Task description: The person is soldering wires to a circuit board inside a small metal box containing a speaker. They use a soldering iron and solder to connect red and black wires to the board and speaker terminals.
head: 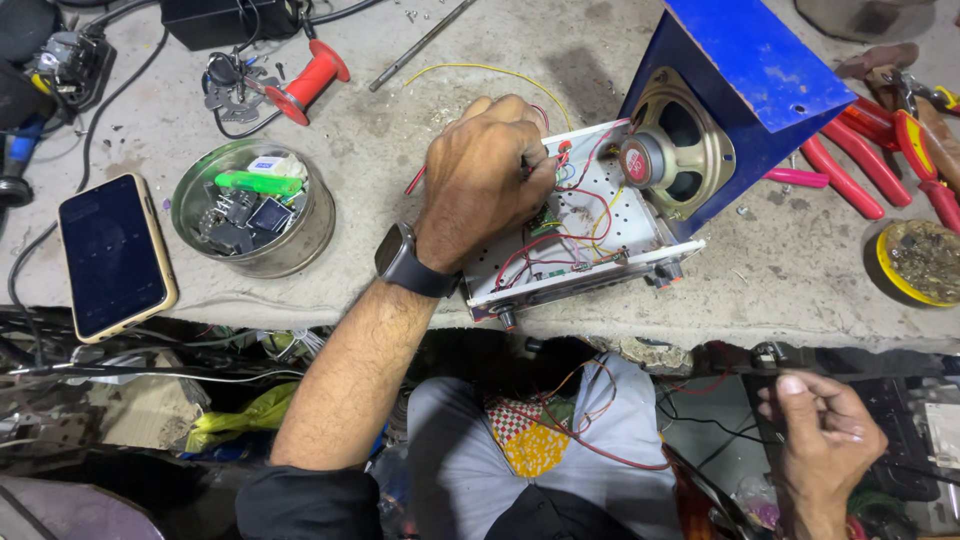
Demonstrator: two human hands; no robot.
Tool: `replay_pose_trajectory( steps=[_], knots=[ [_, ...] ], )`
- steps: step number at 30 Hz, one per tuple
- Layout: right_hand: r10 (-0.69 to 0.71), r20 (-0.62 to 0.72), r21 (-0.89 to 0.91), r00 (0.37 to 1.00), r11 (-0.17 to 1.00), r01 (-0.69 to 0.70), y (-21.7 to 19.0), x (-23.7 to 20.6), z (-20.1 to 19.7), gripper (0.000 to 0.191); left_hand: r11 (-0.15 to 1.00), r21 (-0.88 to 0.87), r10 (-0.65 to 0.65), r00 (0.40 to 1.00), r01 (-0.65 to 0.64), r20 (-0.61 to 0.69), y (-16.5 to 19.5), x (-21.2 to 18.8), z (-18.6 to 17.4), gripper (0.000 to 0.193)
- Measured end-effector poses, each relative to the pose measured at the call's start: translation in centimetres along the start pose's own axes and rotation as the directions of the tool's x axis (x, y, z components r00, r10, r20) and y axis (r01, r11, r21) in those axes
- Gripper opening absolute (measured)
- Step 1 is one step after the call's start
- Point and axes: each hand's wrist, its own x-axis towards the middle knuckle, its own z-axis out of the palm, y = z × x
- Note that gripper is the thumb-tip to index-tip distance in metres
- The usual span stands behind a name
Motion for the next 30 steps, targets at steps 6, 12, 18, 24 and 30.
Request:
replay_pose_trajectory(
  steps=[6,12,18,24,30],
  knots=[
    [-0.48,0.138,-0.2,0.866,0.843,0.499,-5.8,-0.7,4.2,0.021,1.0,0.014,-0.015,0.999,0.015,0.036,0.5,0.3,-0.4,0.017],
    [-0.764,0.274,-0.317,0.584,0.502,0.805,-14.4,0.9,9.9,0.033,0.974,-0.073,-0.195,0.958,0.214,0.21,0.5,1.5,-2.2,0.027],
    [-0.68,0.517,-0.262,0.52,0.453,0.852,-20.1,2.5,14.0,0.036,0.938,-0.185,-0.184,0.872,0.294,0.454,-4.5,6.1,-1.8,0.013],
    [-0.593,0.58,-0.29,0.558,0.49,0.822,-21.5,3.4,14.8,0.022,0.96,-0.078,-0.116,0.636,0.269,0.763,-6.3,8.2,1.1,0.04],
    [-0.553,0.621,-0.283,0.555,0.502,0.817,-21.5,4.3,14.9,0.019,0.969,-0.048,-0.101,0.562,0.244,0.821,-7.1,9.2,1.5,0.018]
  ],
)
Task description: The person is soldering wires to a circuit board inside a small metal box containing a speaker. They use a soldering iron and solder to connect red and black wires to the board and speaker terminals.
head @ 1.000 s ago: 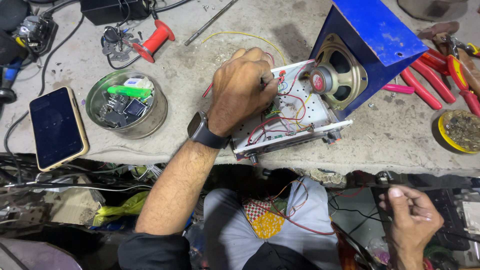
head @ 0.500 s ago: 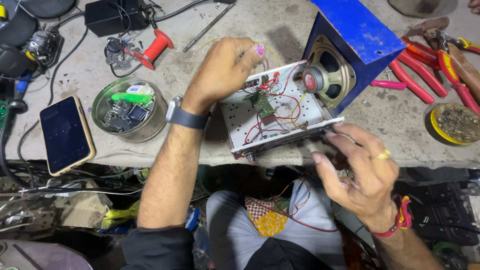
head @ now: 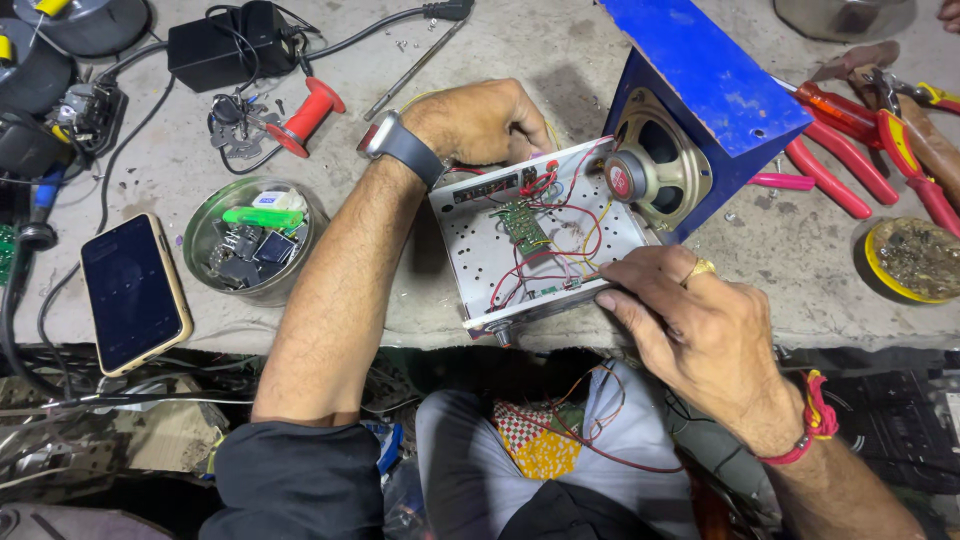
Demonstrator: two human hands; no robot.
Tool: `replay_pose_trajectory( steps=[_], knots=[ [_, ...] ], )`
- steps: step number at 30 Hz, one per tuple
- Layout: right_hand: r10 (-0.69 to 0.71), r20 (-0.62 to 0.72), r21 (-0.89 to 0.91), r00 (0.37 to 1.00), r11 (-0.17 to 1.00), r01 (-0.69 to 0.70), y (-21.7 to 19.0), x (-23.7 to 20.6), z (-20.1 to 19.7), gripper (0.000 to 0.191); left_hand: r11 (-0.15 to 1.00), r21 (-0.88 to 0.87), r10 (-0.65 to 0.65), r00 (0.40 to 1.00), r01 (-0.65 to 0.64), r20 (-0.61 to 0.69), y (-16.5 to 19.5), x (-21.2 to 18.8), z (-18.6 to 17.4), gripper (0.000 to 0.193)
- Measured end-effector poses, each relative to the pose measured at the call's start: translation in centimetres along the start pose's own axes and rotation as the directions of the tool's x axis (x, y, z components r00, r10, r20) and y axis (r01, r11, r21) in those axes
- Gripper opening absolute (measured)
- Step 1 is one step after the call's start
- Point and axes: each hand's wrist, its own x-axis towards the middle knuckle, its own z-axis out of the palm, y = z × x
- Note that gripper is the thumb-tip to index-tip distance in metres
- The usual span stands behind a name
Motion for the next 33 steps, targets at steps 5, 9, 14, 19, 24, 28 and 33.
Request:
replay_pose_trajectory(
  steps=[5,9,14,19,24,28,33],
  knots=[
    [-0.005,0.028,0.034,1.0,0.999,0.004,0.5,0.5,0.0,0.015,0.993,0.038,-0.1,0.97,0.111,-0.223,-1.8,-0.8,0.3,0.018],
    [-0.004,0.041,0.058,0.999,0.998,0.002,0.7,0.8,0.2,0.015,0.972,0.202,-0.021,0.901,0.12,-0.434,-2.9,-1.4,0.9,0.015],
    [0.009,0.047,0.044,0.999,0.999,-0.011,0.6,0.7,0.2,0.016,0.965,0.215,-0.029,0.877,0.149,-0.48,-3.1,-1.7,1.7,0.008],
    [0.019,0.056,0.04,0.998,0.999,-0.021,0.8,0.3,0.0,0.016,0.959,0.204,-0.071,0.862,0.197,-0.502,-2.6,-2.3,2.2,0.016],
    [0.001,0.096,0.092,0.995,0.996,-0.01,2.4,0.8,-1.7,0.015,0.989,0.047,-0.108,0.909,0.138,-0.402,-3.2,-4.3,1.3,0.019],
    [0.028,0.138,0.129,0.99,0.991,-0.046,3.4,1.4,-3.0,0.025,0.987,-0.032,-0.157,0.927,0.156,-0.341,-2.7,-6.2,0.5,0.022],
    [-0.042,-0.028,-0.005,0.999,0.999,0.042,1.5,0.3,-3.2,0.035,0.997,0.042,0.074,0.811,-0.061,-0.58,0.5,-9.4,0.7,0.022]
  ],
)
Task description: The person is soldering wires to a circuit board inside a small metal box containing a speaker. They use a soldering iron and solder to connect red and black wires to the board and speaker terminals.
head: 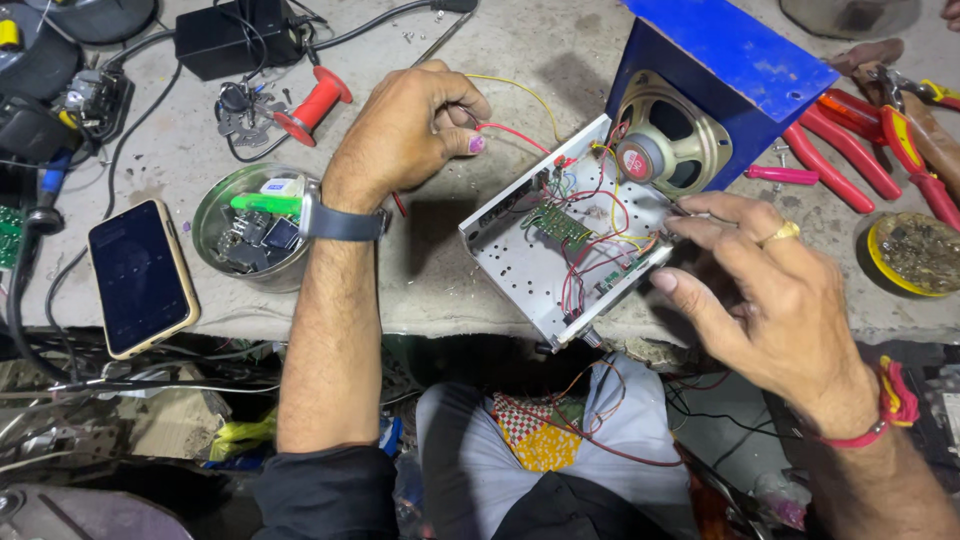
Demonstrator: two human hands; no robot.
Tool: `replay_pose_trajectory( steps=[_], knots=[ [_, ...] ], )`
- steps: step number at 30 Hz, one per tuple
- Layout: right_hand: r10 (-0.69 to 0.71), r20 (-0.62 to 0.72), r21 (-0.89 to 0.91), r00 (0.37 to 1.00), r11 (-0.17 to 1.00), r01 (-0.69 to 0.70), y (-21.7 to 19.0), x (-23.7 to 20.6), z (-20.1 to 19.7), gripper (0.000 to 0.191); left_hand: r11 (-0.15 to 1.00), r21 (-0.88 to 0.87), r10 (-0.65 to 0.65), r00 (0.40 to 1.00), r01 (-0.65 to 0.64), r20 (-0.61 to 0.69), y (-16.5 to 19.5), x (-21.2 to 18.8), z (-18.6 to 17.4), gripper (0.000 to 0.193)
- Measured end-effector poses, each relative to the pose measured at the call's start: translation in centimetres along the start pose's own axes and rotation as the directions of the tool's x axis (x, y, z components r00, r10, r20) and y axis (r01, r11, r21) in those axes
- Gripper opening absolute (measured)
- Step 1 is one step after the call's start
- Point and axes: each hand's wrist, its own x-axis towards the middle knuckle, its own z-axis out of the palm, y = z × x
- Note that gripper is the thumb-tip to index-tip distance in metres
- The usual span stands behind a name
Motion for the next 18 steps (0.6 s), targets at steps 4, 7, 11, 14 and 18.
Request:
replay_pose_trajectory(
  steps=[4,7,11,14,18],
  knots=[
    [-0.055,-0.121,0.068,0.991,0.996,0.064,-1.9,0.1,0.3,0.025,0.78,0.623,0.032,0.99,0.059,-0.134,2.8,-1.4,-1.0,0.015],
    [-0.022,-0.137,0.138,0.99,0.99,0.041,-3.3,0.7,0.7,0.022,0.656,0.754,0.095,0.987,0.034,-0.128,3.8,-2.1,-2.9,0.008],
    [0.157,-0.03,0.261,0.987,0.954,-0.144,-4.7,2.6,1.9,0.031,0.918,0.394,0.105,0.986,-0.045,-0.131,4.3,-1.9,-4.3,0.018],
    [0.139,0.156,0.41,0.978,0.892,-0.192,-4.8,5.1,3.2,0.029,0.969,-0.195,-0.138,0.988,0.15,0.075,4.3,-0.6,-3.9,0.027],
    [-0.015,0.111,0.308,0.994,0.951,-0.02,-5.2,7.5,4.8,0.032,0.914,-0.392,-0.115,0.993,0.108,0.005,5.2,-1.1,-3.2,0.024]
  ],
)
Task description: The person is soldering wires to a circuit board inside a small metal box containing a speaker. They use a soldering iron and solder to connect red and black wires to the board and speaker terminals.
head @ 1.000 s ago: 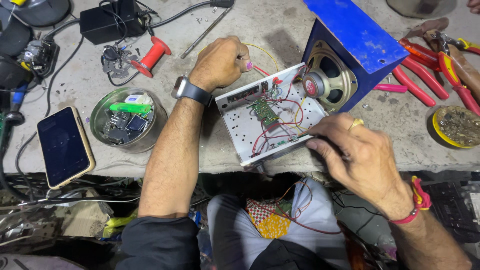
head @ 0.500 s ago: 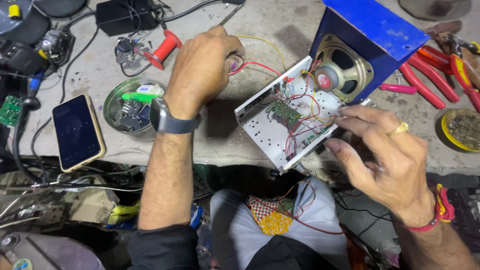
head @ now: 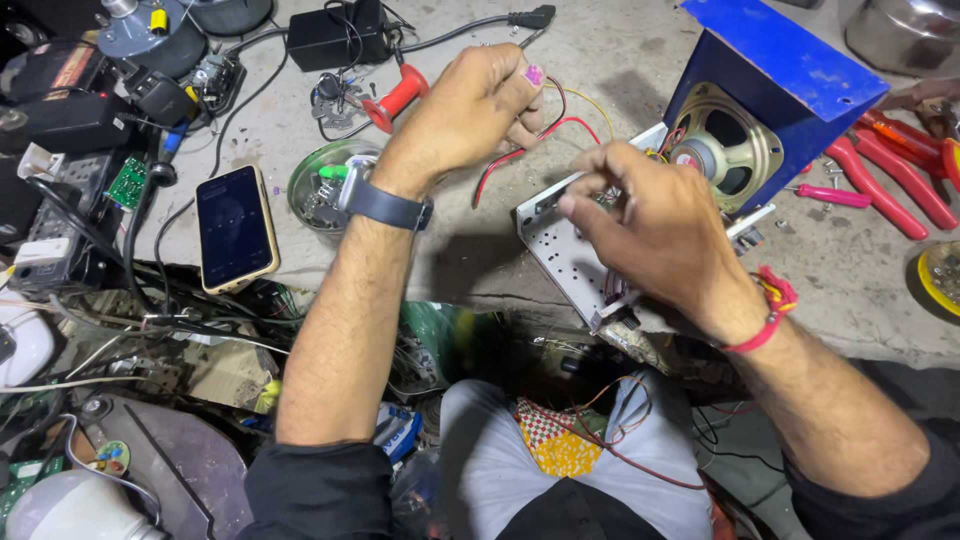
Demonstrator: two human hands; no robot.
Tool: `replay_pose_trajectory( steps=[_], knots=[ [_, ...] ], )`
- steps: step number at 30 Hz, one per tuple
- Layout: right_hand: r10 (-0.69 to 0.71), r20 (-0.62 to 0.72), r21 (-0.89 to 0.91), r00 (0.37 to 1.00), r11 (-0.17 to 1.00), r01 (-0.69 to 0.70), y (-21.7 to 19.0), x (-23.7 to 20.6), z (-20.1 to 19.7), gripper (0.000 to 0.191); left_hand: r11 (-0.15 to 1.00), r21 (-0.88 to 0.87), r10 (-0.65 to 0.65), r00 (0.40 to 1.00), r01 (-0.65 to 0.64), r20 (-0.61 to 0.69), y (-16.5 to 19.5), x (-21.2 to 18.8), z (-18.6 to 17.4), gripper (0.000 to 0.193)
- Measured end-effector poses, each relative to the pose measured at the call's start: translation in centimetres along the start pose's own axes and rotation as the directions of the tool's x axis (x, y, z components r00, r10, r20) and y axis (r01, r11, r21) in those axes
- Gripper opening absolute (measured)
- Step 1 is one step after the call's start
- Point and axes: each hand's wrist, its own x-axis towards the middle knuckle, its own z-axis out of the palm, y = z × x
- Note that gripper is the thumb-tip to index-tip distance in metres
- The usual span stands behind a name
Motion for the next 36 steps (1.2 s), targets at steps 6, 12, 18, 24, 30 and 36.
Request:
replay_pose_trajectory(
  steps=[6,12,18,24,30,36],
  knots=[
    [-0.238,-0.183,-0.172,0.954,0.963,0.208,1.0,2.2,0.0,0.041,0.966,0.246,0.083,0.996,-0.086,0.024,3.2,-3.2,0.8,0.016],
    [-0.161,0.177,-0.168,0.971,0.967,0.191,2.4,2.7,1.1,0.015,0.967,-0.249,-0.049,0.998,0.059,0.047,2.6,-5.0,0.6,0.014],
    [-0.415,0.134,-0.312,0.9,0.844,0.436,1.7,0.5,0.1,0.027,0.967,-0.241,-0.115,0.982,0.077,-0.147,-1.0,-7.0,0.6,0.015],
    [-0.382,0.449,-0.552,0.807,0.592,0.587,1.5,1.7,1.4,0.012,0.967,-0.247,-0.114,0.974,0.063,-0.196,-1.7,-7.6,1.3,0.015],
    [-0.429,0.415,-0.627,0.803,0.505,0.594,2.7,1.7,0.3,0.02,0.961,-0.255,-0.155,0.972,0.107,-0.178,-1.9,-7.8,1.6,0.012],
    [-0.331,-0.004,-0.309,0.944,0.898,0.313,2.9,0.9,-0.6,0.022,0.959,-0.284,-0.061,0.974,-0.004,-0.217,-1.8,-7.9,2.7,0.022]
  ],
)
